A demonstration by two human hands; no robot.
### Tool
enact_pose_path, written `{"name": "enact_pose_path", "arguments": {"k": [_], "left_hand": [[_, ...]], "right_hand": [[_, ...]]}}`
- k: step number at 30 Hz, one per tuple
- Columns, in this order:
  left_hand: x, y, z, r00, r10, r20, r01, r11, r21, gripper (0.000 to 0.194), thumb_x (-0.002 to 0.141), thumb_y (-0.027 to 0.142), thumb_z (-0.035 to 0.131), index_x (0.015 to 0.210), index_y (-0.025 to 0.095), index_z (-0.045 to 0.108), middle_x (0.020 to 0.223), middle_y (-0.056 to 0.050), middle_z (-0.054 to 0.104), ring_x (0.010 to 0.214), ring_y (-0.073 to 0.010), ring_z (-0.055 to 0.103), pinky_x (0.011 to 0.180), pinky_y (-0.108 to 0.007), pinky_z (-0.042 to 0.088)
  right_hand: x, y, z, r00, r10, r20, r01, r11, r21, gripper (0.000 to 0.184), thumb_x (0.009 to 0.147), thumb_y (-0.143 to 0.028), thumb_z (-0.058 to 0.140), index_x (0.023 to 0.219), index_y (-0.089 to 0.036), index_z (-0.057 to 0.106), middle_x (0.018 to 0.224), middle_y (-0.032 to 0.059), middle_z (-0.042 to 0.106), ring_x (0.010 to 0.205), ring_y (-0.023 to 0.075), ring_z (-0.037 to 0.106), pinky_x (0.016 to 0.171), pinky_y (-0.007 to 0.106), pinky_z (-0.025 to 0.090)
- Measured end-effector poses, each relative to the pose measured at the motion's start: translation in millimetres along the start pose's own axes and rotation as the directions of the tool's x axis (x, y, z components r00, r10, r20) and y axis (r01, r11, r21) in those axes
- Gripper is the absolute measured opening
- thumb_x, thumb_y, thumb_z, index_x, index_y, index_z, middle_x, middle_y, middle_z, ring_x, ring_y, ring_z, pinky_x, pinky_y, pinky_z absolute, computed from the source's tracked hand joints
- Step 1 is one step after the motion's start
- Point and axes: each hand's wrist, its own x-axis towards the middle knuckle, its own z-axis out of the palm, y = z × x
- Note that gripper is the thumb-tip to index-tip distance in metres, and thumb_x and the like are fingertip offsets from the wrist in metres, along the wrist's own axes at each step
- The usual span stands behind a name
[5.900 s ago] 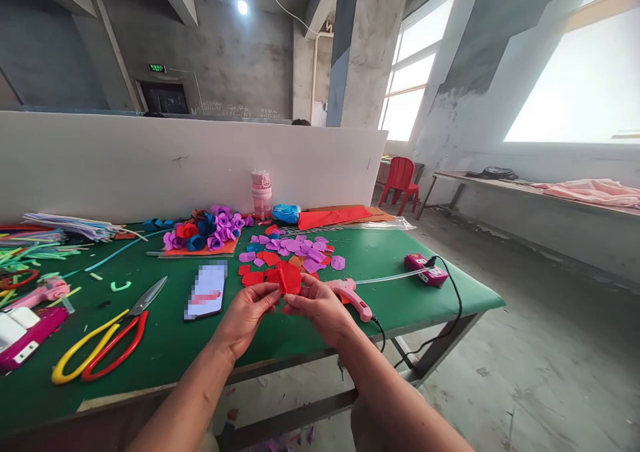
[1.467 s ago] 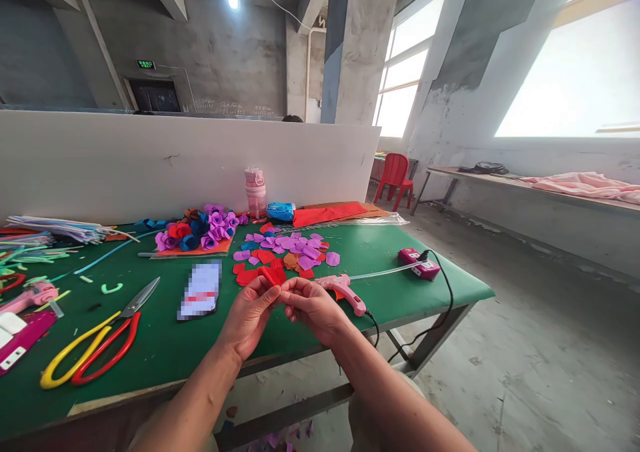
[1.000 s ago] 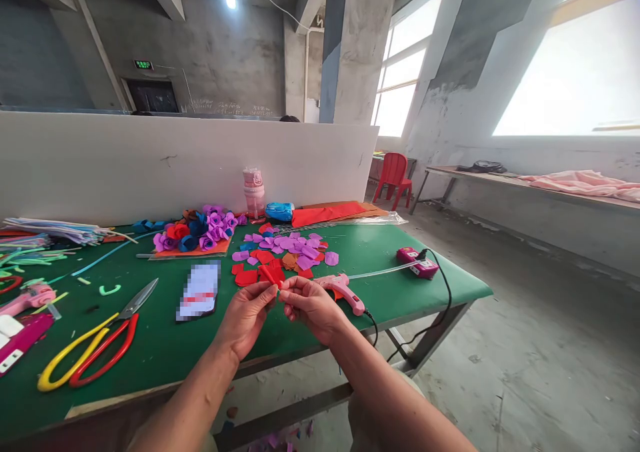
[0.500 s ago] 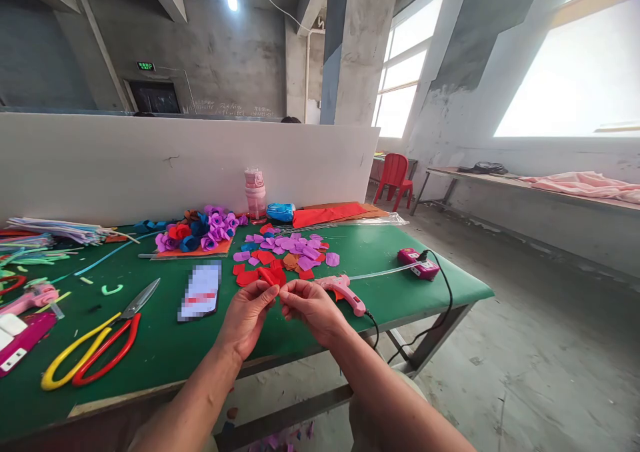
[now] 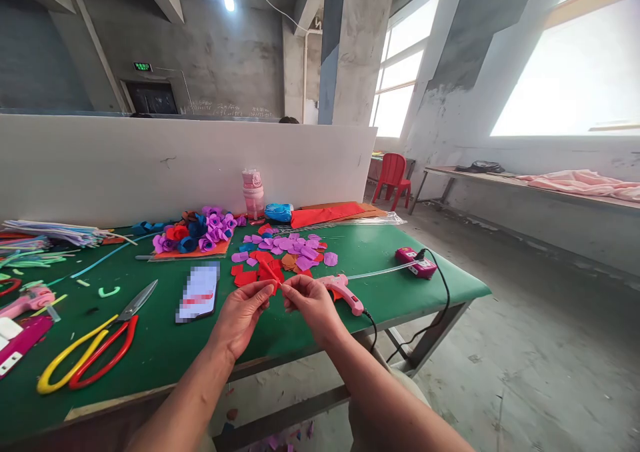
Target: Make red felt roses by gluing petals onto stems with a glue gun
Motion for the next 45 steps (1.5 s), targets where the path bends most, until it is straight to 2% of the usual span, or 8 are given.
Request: {"name": "enact_pose_path", "arguments": {"k": [3,6,15,22,28,35,41,45], "left_hand": [[-1.3,-0.8,3.9,1.000,0.007,-0.030,-0.008,1.000,-0.024,0.024,0.052,0.023,0.081,0.073,0.014,0.074,0.069,-0.002,0.067,0.059,-0.0068,0.049,0.060,-0.020,0.041],[-2.0,-0.4,7.4,0.998,0.034,-0.051,-0.037,0.997,-0.066,0.023,0.050,0.023,0.082,0.070,0.014,0.074,0.068,-0.002,0.067,0.058,-0.0071,0.049,0.060,-0.021,0.041],[-3.9,2.3,9.8,0.998,0.054,-0.039,-0.057,0.995,-0.085,0.022,0.050,0.022,0.082,0.069,0.014,0.074,0.074,-0.005,0.070,0.063,-0.0086,0.051,0.059,-0.021,0.041],[-5.8,1.4,10.0,0.999,0.048,-0.018,-0.049,0.997,-0.066,0.023,0.053,0.023,0.080,0.073,0.014,0.073,0.071,-0.004,0.068,0.069,-0.0112,0.053,0.062,-0.022,0.041],[-6.9,-1.5,14.4,0.991,0.128,-0.026,-0.129,0.991,-0.044,0.017,0.057,0.027,0.078,0.064,0.014,0.069,0.065,0.000,0.064,0.062,-0.0089,0.050,0.060,-0.021,0.040],[-7.5,6.4,10.3,0.993,0.061,0.102,-0.063,0.998,0.016,0.023,0.059,0.028,0.077,0.078,0.016,0.073,0.064,-0.002,0.065,0.065,-0.0118,0.053,0.065,-0.023,0.041],[-11.2,9.7,12.1,0.994,0.077,0.080,-0.078,0.997,0.017,0.017,0.056,0.027,0.078,0.065,0.015,0.072,0.060,-0.003,0.064,0.062,-0.0132,0.053,0.061,-0.025,0.042],[-9.9,8.9,10.6,0.994,0.092,0.067,-0.094,0.995,0.031,0.016,0.053,0.024,0.080,0.059,0.015,0.068,0.056,0.000,0.061,0.058,-0.0105,0.049,0.058,-0.023,0.040]], "right_hand": [[1.4,2.6,1.3,0.996,-0.079,-0.038,0.075,0.993,-0.092,0.027,0.066,-0.041,0.068,0.068,-0.016,0.058,0.055,-0.0036,0.053,0.050,0.0090,0.049,0.051,0.023,0.041],[1.3,4.0,2.9,0.996,-0.084,-0.017,0.081,0.990,-0.115,0.025,0.067,-0.040,0.067,0.069,-0.017,0.059,0.055,-0.0030,0.053,0.050,0.0096,0.049,0.050,0.023,0.041],[-2.6,4.2,5.8,0.997,0.056,0.060,-0.060,0.996,0.062,0.029,0.064,-0.041,0.072,0.068,-0.015,0.059,0.054,-0.0028,0.053,0.050,0.0077,0.048,0.053,0.022,0.041],[-3.6,7.3,9.3,0.996,0.060,0.060,-0.065,0.994,0.091,0.027,0.066,-0.038,0.071,0.068,-0.014,0.059,0.054,-0.0028,0.054,0.049,0.0069,0.047,0.052,0.021,0.040],[-3.8,9.1,10.5,0.989,0.110,0.096,-0.126,0.976,0.176,0.031,0.061,-0.040,0.075,0.067,-0.014,0.058,0.058,-0.0028,0.054,0.050,0.0058,0.047,0.051,0.020,0.039],[-2.5,9.7,5.3,0.958,0.166,0.232,-0.235,0.920,0.313,0.029,0.060,-0.036,0.077,0.066,-0.014,0.059,0.061,-0.0023,0.054,0.050,0.0044,0.046,0.049,0.016,0.038],[-2.8,10.4,3.7,0.922,0.235,0.308,-0.338,0.877,0.342,0.029,0.060,-0.033,0.078,0.068,-0.014,0.059,0.059,-0.0032,0.054,0.049,0.0041,0.047,0.051,0.017,0.039],[-3.9,10.8,4.1,0.934,0.214,0.286,-0.301,0.904,0.305,0.030,0.061,-0.035,0.077,0.070,-0.013,0.059,0.063,-0.0020,0.056,0.054,0.0060,0.051,0.057,0.019,0.042]]}}
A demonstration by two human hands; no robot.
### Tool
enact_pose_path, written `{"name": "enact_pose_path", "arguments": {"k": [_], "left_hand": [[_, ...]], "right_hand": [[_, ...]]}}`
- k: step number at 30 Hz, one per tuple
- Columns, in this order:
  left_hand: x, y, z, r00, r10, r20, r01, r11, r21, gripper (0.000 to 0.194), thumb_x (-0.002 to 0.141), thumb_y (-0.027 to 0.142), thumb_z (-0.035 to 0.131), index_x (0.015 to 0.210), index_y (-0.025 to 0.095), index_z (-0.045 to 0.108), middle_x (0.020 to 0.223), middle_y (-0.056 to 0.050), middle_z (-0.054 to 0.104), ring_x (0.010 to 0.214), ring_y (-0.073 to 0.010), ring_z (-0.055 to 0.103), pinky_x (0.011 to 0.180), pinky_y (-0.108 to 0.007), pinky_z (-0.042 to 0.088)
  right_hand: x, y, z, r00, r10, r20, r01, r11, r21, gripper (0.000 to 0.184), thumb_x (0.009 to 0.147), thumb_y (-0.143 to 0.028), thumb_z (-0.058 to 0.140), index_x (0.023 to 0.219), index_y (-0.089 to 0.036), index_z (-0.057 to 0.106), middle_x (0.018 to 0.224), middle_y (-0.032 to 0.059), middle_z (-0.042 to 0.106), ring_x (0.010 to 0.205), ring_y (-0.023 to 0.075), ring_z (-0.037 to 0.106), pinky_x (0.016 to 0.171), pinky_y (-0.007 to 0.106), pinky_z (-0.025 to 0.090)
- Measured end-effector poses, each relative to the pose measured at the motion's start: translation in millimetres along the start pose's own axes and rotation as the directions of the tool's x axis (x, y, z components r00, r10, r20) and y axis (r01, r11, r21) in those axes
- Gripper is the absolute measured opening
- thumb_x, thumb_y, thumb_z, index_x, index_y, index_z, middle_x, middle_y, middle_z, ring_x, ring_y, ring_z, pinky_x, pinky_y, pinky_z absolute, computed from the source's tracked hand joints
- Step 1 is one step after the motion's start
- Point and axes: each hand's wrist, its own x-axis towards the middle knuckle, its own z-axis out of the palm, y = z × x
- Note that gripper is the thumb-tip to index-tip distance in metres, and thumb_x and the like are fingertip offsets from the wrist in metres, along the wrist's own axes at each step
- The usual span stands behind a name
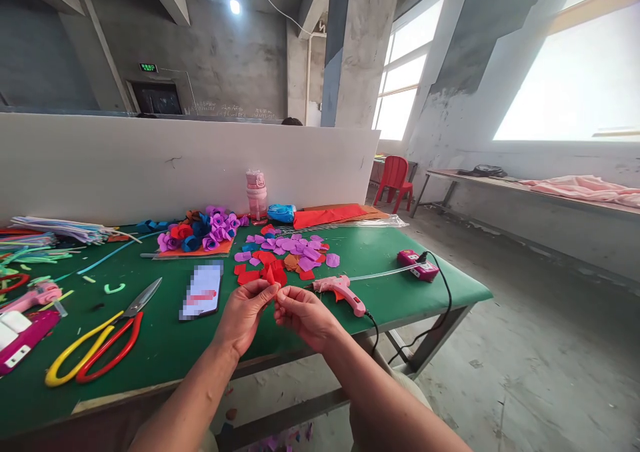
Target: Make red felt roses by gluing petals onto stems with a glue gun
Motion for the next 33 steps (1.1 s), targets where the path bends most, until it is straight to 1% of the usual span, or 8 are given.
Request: {"name": "enact_pose_path", "arguments": {"k": [5,11,13,17,21,25,28,33], "left_hand": [[2.0,-2.1,-4.6,0.996,0.070,-0.058,-0.066,0.995,0.068,0.017,0.051,0.023,0.080,0.056,0.015,0.065,0.055,0.002,0.059,0.057,-0.0090,0.047,0.058,-0.022,0.037],[-1.6,0.3,-2.5,0.995,0.094,-0.031,-0.090,0.988,0.122,0.022,0.052,0.027,0.079,0.052,0.016,0.059,0.053,0.004,0.053,0.056,-0.0095,0.045,0.058,-0.022,0.036],[-1.2,-0.6,-2.8,0.993,0.111,-0.039,-0.104,0.983,0.152,0.024,0.052,0.028,0.079,0.051,0.016,0.058,0.053,0.004,0.051,0.056,-0.0094,0.044,0.058,-0.022,0.036],[1.6,-6.5,-3.6,0.987,0.138,-0.086,-0.115,0.967,0.229,0.027,0.047,0.028,0.081,0.049,0.016,0.057,0.051,0.005,0.049,0.055,-0.0092,0.041,0.056,-0.021,0.034],[2.0,-12.8,-0.7,0.968,0.204,-0.142,-0.142,0.923,0.359,0.024,0.049,0.029,0.080,0.050,0.017,0.059,0.049,0.005,0.050,0.053,-0.0096,0.041,0.053,-0.021,0.032],[-0.5,-12.9,5.0,0.942,0.282,-0.183,-0.160,0.856,0.492,0.022,0.051,0.029,0.078,0.049,0.017,0.059,0.047,0.004,0.052,0.050,-0.0097,0.041,0.050,-0.021,0.030],[-2.6,-8.7,7.8,0.970,0.207,-0.127,-0.136,0.895,0.426,0.019,0.052,0.029,0.078,0.055,0.017,0.063,0.050,0.004,0.054,0.050,-0.0094,0.042,0.049,-0.021,0.030],[-5.3,-3.7,7.5,0.998,0.005,0.065,-0.022,0.962,0.271,0.028,0.061,0.034,0.074,0.083,0.016,0.070,0.068,-0.001,0.063,0.053,-0.0098,0.047,0.051,-0.022,0.037]], "right_hand": [[-0.3,1.5,0.4,0.992,-0.127,-0.005,0.124,0.976,-0.180,0.030,0.064,-0.039,0.074,0.075,-0.014,0.061,0.066,-0.0002,0.059,0.061,0.0090,0.053,0.066,0.024,0.042],[-2.1,-6.2,1.2,0.990,-0.142,0.005,0.137,0.945,-0.295,0.029,0.065,-0.040,0.072,0.077,-0.016,0.062,0.071,0.0002,0.059,0.067,0.0107,0.053,0.069,0.025,0.041],[-2.8,-9.5,1.9,0.980,-0.197,-0.022,0.178,0.923,-0.341,0.027,0.067,-0.040,0.070,0.079,-0.017,0.063,0.071,-0.0005,0.058,0.068,0.0112,0.053,0.069,0.024,0.041],[-2.7,-9.4,3.6,0.908,-0.415,-0.049,0.328,0.781,-0.532,0.021,0.071,-0.038,0.065,0.080,-0.019,0.063,0.076,0.0006,0.061,0.071,0.0139,0.055,0.070,0.027,0.042],[0.9,-2.4,5.4,0.821,-0.563,-0.089,0.335,0.604,-0.723,0.018,0.069,-0.036,0.067,0.073,-0.019,0.064,0.075,0.0027,0.064,0.071,0.0169,0.057,0.070,0.029,0.045],[6.5,-0.3,5.2,0.828,-0.534,-0.167,0.257,0.628,-0.734,0.020,0.067,-0.038,0.068,0.070,-0.018,0.063,0.068,0.0022,0.063,0.063,0.0159,0.056,0.061,0.028,0.044],[8.0,-6.6,2.2,0.833,-0.515,-0.205,0.224,0.652,-0.725,0.021,0.066,-0.038,0.067,0.069,-0.017,0.064,0.065,0.0025,0.063,0.060,0.0154,0.055,0.057,0.027,0.043],[5.3,-19.8,-2.3,0.779,-0.603,-0.171,0.295,0.593,-0.749,0.023,0.069,-0.040,0.065,0.071,-0.017,0.065,0.069,0.0031,0.065,0.066,0.0165,0.057,0.062,0.027,0.045]]}}
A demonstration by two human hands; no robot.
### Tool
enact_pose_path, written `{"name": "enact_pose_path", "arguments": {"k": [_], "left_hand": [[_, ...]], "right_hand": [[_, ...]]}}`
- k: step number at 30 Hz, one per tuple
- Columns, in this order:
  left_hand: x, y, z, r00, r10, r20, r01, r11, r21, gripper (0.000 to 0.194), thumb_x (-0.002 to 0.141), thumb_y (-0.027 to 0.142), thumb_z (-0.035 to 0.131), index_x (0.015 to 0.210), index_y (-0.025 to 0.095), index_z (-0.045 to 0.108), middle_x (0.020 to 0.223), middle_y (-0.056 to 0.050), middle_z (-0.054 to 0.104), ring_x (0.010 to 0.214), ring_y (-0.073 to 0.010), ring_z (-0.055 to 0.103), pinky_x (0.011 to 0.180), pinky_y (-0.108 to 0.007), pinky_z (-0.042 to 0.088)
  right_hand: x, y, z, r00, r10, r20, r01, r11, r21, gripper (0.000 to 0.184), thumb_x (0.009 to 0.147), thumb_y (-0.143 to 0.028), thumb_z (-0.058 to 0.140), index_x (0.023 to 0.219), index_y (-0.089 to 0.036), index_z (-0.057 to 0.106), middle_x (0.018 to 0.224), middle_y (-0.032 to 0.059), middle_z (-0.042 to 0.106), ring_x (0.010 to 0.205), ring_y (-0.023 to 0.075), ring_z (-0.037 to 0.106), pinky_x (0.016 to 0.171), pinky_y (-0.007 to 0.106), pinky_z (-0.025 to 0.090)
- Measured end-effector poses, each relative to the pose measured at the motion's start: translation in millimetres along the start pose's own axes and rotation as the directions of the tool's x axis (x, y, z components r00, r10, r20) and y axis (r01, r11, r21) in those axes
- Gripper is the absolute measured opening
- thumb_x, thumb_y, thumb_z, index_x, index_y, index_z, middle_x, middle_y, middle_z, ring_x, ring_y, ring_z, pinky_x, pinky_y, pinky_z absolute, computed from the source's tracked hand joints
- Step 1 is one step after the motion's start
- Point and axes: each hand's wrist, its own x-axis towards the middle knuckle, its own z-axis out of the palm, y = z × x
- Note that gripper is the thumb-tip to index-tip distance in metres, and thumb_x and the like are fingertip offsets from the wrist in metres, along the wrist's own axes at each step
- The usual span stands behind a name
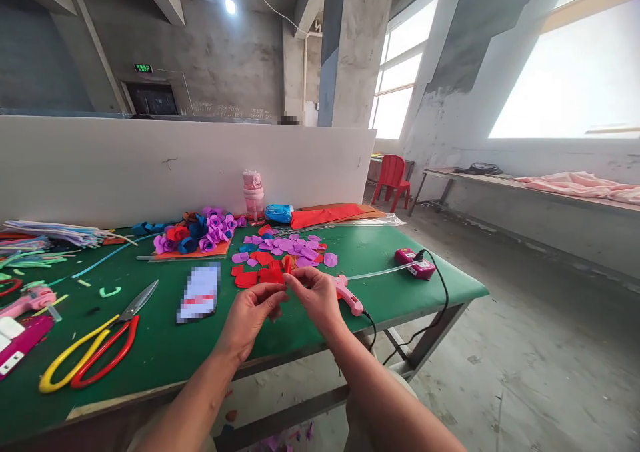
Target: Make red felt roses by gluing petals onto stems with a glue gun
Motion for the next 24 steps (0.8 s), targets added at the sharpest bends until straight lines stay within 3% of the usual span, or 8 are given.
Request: {"name": "enact_pose_path", "arguments": {"k": [4,9,15,21,24], "left_hand": [[0.1,-3.5,-0.6,0.999,-0.010,0.033,0.010,1.000,-0.029,0.023,0.065,0.035,0.071,0.077,0.015,0.070,0.065,-0.001,0.062,0.052,-0.0090,0.048,0.050,-0.021,0.038],[1.3,-6.4,-1.8,0.999,-0.027,0.022,0.028,0.998,-0.061,0.022,0.065,0.034,0.071,0.072,0.014,0.068,0.065,-0.002,0.062,0.052,-0.0084,0.049,0.049,-0.020,0.039],[-0.6,-4.9,0.8,0.999,-0.027,0.038,0.030,0.998,-0.062,0.020,0.065,0.032,0.072,0.071,0.014,0.068,0.062,0.000,0.059,0.051,-0.0072,0.048,0.048,-0.019,0.039],[-2.1,-3.5,0.9,0.998,-0.020,0.053,0.021,0.999,-0.032,0.022,0.064,0.034,0.071,0.073,0.015,0.067,0.063,0.001,0.059,0.051,-0.0080,0.046,0.047,-0.021,0.038],[0.5,0.6,-9.3,0.998,0.058,-0.008,-0.058,0.998,0.013,0.021,0.067,0.034,0.069,0.074,0.015,0.064,0.064,0.000,0.059,0.056,-0.0097,0.049,0.052,-0.022,0.040]], "right_hand": [[-0.2,-3.5,0.0,0.999,-0.001,0.042,-0.001,0.998,0.062,0.030,0.070,-0.045,0.063,0.070,-0.015,0.066,0.066,0.0026,0.064,0.064,0.0160,0.057,0.062,0.026,0.045],[0.3,-5.2,1.1,0.985,0.125,0.123,-0.148,0.967,0.207,0.052,0.081,-0.058,0.041,0.067,-0.015,0.067,0.063,0.0039,0.063,0.064,0.0164,0.059,0.065,0.027,0.046],[-1.6,-2.1,3.5,0.980,0.113,0.165,-0.152,0.958,0.243,0.031,0.063,-0.044,0.070,0.067,-0.015,0.063,0.057,-0.0015,0.058,0.051,0.0108,0.051,0.051,0.022,0.040],[-3.6,-2.2,6.9,0.992,0.046,0.116,-0.069,0.977,0.202,0.024,0.066,-0.039,0.067,0.066,-0.014,0.064,0.061,0.0005,0.061,0.057,0.0118,0.053,0.056,0.023,0.042],[1.4,-0.3,2.2,0.987,0.028,0.157,-0.049,0.990,0.134,0.028,0.073,-0.042,0.061,0.080,-0.015,0.067,0.072,0.0028,0.065,0.066,0.0141,0.057,0.063,0.024,0.044]]}}
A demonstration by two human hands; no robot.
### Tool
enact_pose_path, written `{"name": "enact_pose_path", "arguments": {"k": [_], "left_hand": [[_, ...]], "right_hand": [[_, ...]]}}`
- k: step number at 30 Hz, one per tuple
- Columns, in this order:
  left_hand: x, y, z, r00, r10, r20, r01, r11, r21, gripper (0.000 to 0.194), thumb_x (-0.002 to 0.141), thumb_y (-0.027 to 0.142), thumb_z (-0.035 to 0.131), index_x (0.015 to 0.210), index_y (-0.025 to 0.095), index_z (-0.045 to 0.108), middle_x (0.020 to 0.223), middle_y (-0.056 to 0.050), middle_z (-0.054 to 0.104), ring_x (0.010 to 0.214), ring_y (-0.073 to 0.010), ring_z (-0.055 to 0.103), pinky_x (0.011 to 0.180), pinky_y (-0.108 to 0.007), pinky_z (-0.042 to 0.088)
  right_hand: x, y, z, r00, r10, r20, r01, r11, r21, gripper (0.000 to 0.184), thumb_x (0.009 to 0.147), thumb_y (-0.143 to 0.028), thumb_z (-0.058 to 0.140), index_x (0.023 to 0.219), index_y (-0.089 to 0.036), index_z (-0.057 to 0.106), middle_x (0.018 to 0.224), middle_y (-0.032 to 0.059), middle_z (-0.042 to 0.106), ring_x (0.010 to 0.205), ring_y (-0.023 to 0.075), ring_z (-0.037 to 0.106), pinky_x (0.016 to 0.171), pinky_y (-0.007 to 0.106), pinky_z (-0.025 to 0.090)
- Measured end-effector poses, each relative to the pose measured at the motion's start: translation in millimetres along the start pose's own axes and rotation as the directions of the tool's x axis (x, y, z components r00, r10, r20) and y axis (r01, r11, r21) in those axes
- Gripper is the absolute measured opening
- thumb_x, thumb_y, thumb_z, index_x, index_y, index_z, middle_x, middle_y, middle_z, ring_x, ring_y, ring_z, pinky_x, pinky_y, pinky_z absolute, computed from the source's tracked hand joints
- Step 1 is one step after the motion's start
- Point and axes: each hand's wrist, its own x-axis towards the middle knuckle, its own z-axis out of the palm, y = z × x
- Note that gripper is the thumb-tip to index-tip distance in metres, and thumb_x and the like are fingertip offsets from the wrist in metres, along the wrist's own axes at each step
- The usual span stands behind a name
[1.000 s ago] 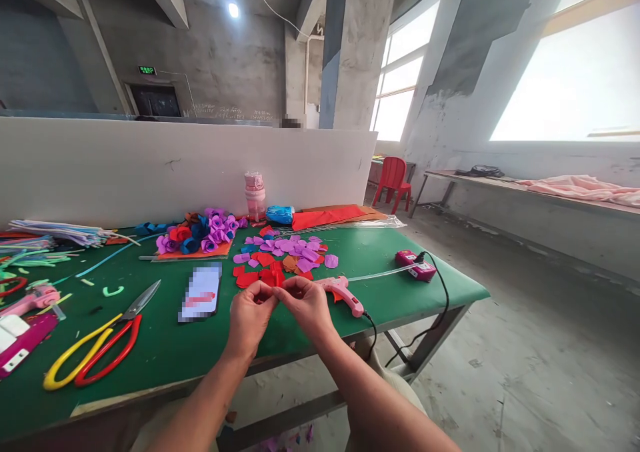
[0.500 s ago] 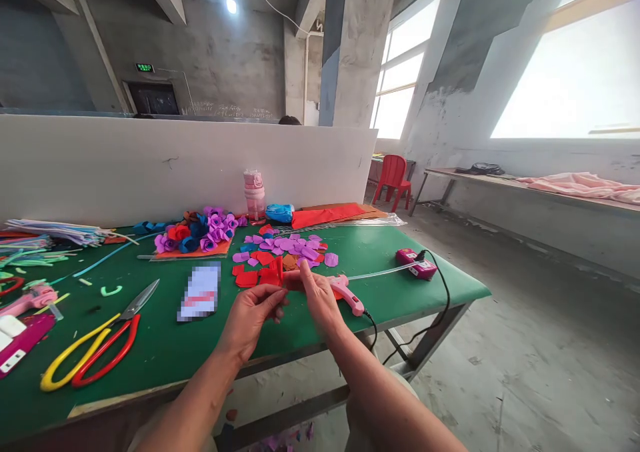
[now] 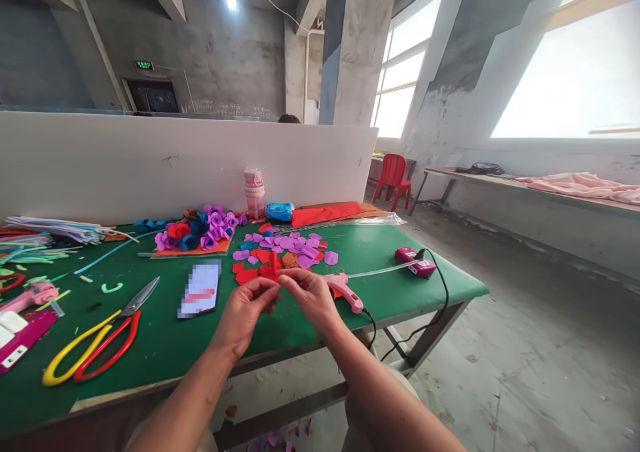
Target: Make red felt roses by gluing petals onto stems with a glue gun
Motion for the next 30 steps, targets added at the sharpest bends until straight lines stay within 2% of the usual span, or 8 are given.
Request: {"name": "enact_pose_path", "arguments": {"k": [4,7,9,11,15,21,25,30], "left_hand": [[4.8,6.7,-21.3,0.978,0.175,-0.114,-0.180,0.983,-0.037,0.017,0.074,0.034,0.062,0.078,0.018,0.056,0.058,0.004,0.054,0.058,-0.0103,0.051,0.061,-0.023,0.044],[6.4,8.7,-34.1,0.973,0.202,-0.112,-0.210,0.975,-0.067,0.016,0.078,0.035,0.057,0.082,0.021,0.050,0.056,0.006,0.049,0.049,-0.0088,0.047,0.054,-0.023,0.043],[7.2,7.7,-39.6,0.972,0.207,-0.112,-0.213,0.976,-0.043,0.016,0.080,0.036,0.055,0.082,0.021,0.048,0.057,0.007,0.047,0.044,-0.0074,0.042,0.046,-0.021,0.037],[8.1,5.3,-43.6,0.969,0.213,-0.126,-0.214,0.977,0.004,0.017,0.081,0.037,0.053,0.081,0.021,0.048,0.057,0.006,0.046,0.044,-0.0063,0.038,0.042,-0.018,0.031],[10.7,-0.8,-50.5,0.967,0.210,-0.148,-0.198,0.976,0.089,0.018,0.082,0.037,0.051,0.078,0.020,0.047,0.057,0.006,0.044,0.046,-0.0060,0.036,0.043,-0.017,0.027],[12.1,-6.1,-61.8,0.965,0.214,-0.155,-0.181,0.963,0.200,0.019,0.081,0.039,0.050,0.078,0.020,0.048,0.056,0.005,0.045,0.046,-0.0074,0.036,0.042,-0.019,0.026],[8.2,-3.7,-68.6,0.970,0.190,-0.152,-0.152,0.960,0.234,0.022,0.080,0.040,0.051,0.079,0.019,0.049,0.056,0.004,0.047,0.046,-0.0079,0.038,0.042,-0.019,0.027],[1.9,8.1,-64.7,0.973,0.149,-0.177,-0.120,0.979,0.163,0.022,0.078,0.041,0.054,0.078,0.019,0.049,0.054,0.005,0.047,0.043,-0.0066,0.035,0.041,-0.018,0.025]], "right_hand": [[7.6,8.0,-19.5,0.998,-0.011,-0.058,0.005,0.995,-0.102,0.029,0.075,-0.043,0.057,0.081,-0.015,0.064,0.067,0.0009,0.061,0.061,0.0127,0.054,0.057,0.023,0.042],[6.7,16.8,-28.7,0.998,-0.025,-0.065,0.007,0.964,-0.264,0.024,0.076,-0.039,0.056,0.073,-0.016,0.060,0.060,-0.0015,0.056,0.054,0.0113,0.049,0.050,0.021,0.036],[3.2,22.1,-25.3,1.000,-0.026,-0.005,0.021,0.914,-0.406,0.021,0.079,-0.035,0.054,0.073,-0.016,0.061,0.059,-0.0013,0.057,0.054,0.0119,0.050,0.050,0.022,0.035],[1.4,26.5,-14.5,0.995,-0.014,0.096,0.068,0.808,-0.585,0.018,0.081,-0.029,0.051,0.074,-0.017,0.063,0.063,-0.0003,0.061,0.058,0.0127,0.053,0.053,0.022,0.037],[15.7,31.3,14.6,0.963,0.094,0.253,0.177,0.487,-0.855,0.017,0.085,-0.019,0.047,0.086,-0.018,0.064,0.085,0.0035,0.067,0.079,0.0139,0.060,0.068,0.020,0.041],[66.7,32.8,43.6,0.931,0.270,0.246,0.172,0.268,-0.948,0.022,0.076,-0.008,0.052,0.094,-0.015,0.064,0.100,0.0146,0.063,0.085,0.0231,0.063,0.066,0.029,0.044],[86.3,35.1,50.8,0.882,0.365,0.299,0.226,0.230,-0.947,0.019,0.071,-0.011,0.059,0.087,-0.019,0.066,0.097,0.0114,0.066,0.089,0.0254,0.062,0.068,0.032,0.046],[91.0,31.3,43.6,0.862,0.363,0.353,0.250,0.301,-0.920,0.015,0.068,-0.014,0.061,0.080,-0.021,0.067,0.096,0.0069,0.067,0.091,0.0241,0.061,0.066,0.028,0.044]]}}
